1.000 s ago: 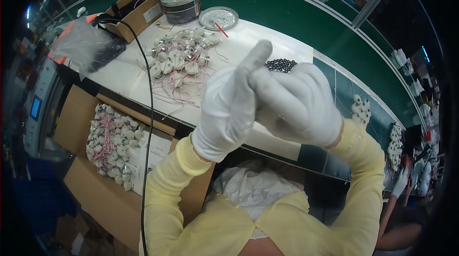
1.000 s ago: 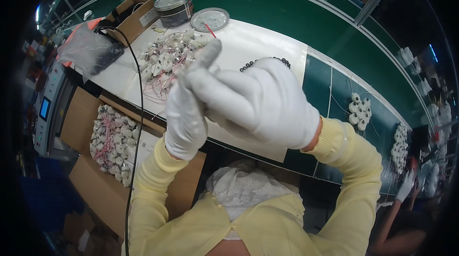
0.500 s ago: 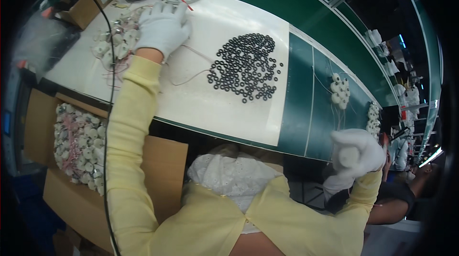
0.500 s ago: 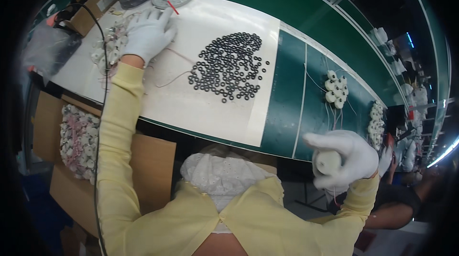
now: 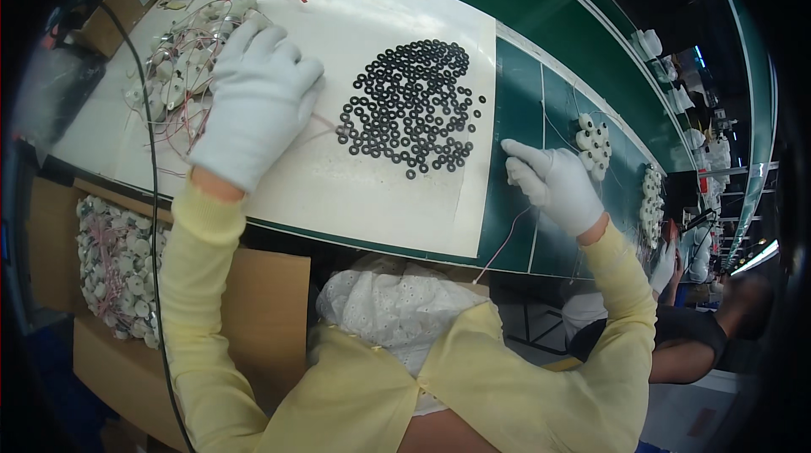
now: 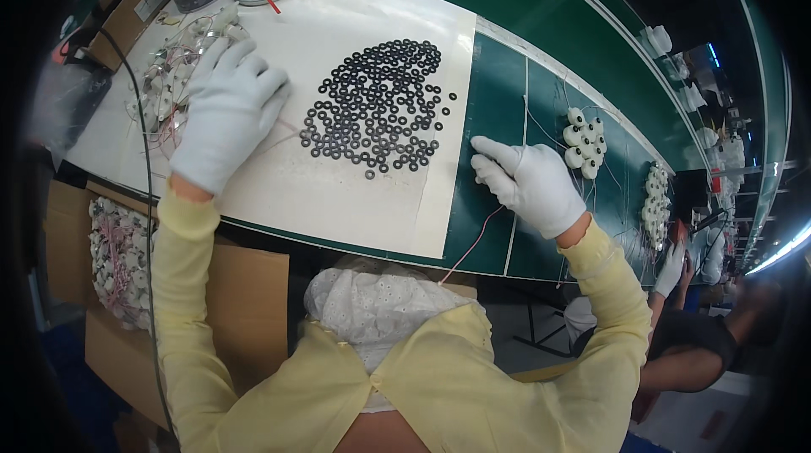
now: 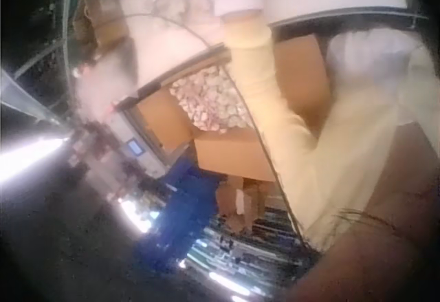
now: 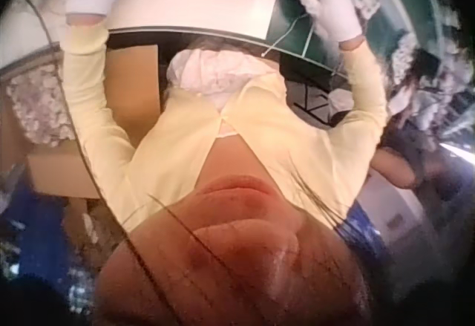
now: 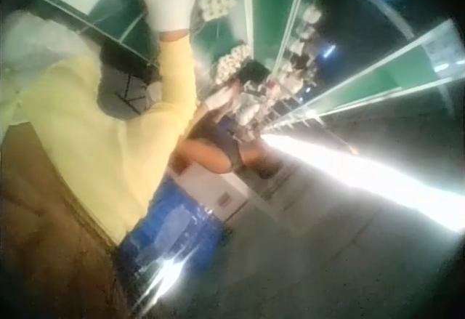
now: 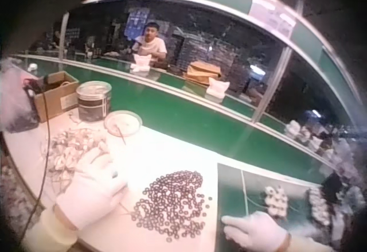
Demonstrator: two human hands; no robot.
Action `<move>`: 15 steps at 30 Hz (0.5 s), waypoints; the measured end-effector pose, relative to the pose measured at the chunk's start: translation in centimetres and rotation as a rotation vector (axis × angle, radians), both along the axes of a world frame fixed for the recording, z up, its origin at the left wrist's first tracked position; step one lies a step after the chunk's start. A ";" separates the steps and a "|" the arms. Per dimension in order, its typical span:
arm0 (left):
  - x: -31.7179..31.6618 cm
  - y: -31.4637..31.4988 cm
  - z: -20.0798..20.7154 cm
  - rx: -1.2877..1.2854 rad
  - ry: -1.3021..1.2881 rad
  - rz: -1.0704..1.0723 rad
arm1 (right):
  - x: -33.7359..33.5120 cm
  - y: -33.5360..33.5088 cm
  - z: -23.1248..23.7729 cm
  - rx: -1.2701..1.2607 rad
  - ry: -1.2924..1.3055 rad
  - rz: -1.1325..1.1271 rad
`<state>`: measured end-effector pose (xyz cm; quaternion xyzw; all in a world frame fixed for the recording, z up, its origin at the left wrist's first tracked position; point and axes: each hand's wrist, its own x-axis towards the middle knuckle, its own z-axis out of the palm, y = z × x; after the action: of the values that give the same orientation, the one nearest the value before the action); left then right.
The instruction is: The person sits at a factory assembly station and repeatedly picks up small black circular components from a pile on a white sheet. They insert these components into white plastic housings with attached wires, then place the assembled units onto a green work surface. The person also occasionally gathers and spreads the pile of black components to access them.
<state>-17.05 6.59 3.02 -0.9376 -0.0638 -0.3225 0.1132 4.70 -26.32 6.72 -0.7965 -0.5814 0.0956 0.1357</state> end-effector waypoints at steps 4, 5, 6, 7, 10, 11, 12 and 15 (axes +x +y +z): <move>-2.4 -2.3 0.3 -0.102 -0.028 0.118 | -0.6 0.4 -0.6 0.121 0.693 -0.292; -3.0 -2.3 -0.1 -0.116 -0.057 0.151 | -0.8 1.1 0.7 0.062 0.851 -0.323; -3.3 -2.2 -0.4 -0.131 -0.084 0.185 | -0.8 1.4 0.7 0.050 0.887 -0.331; -3.4 -2.1 -0.5 -0.138 -0.079 0.189 | -0.6 1.6 0.7 0.033 0.921 -0.337; -3.6 -1.6 -0.6 -0.156 -0.070 0.186 | -0.2 2.1 0.2 0.012 0.948 -0.321; -3.5 -1.6 -0.6 -0.158 -0.071 0.174 | -0.1 2.2 0.0 0.013 0.947 -0.312; -3.4 -1.4 -0.6 -0.161 -0.072 0.162 | 0.1 2.3 -0.2 0.016 0.949 -0.303; -3.6 -1.1 -0.9 -0.270 -0.060 0.130 | 0.2 2.6 -0.5 0.037 0.902 -0.277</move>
<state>-20.68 5.46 2.08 -0.9282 -0.1703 -0.3307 0.0048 4.90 -23.71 6.19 -0.7431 -0.3543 0.4024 0.4004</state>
